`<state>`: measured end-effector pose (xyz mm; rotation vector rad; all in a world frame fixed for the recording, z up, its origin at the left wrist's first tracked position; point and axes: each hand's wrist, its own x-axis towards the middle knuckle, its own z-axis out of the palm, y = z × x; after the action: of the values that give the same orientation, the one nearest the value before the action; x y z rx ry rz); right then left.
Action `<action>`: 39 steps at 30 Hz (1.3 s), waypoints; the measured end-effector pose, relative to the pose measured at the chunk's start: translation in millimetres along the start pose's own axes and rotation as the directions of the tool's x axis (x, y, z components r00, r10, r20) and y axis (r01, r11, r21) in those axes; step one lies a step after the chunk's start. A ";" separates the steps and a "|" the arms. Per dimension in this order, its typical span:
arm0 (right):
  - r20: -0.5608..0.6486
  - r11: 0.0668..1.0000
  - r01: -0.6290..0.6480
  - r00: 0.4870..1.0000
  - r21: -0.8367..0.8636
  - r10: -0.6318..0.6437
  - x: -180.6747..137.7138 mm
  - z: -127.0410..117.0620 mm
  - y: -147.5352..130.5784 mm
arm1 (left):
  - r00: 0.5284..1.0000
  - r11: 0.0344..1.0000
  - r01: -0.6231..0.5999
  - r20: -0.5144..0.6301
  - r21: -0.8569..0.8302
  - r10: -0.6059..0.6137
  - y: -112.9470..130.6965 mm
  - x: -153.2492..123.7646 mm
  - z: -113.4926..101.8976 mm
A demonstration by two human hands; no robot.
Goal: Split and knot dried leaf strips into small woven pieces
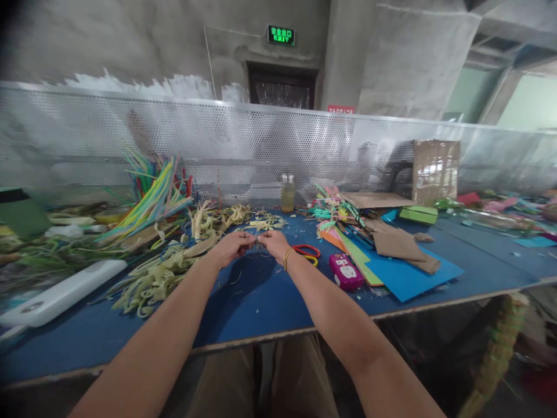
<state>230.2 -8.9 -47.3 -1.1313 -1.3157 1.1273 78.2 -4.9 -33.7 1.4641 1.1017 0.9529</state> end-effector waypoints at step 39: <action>-0.060 0.869 0.179 0.971 -0.461 -0.232 5.4 -3.2 7.0 | 0.985 0.948 -0.121 -0.083 0.294 0.151 -1.7 -3.7 7.3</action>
<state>233.4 -2.6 -53.5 -1.3284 -1.6154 0.5992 83.9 -10.3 -36.6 1.7621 1.2700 1.0059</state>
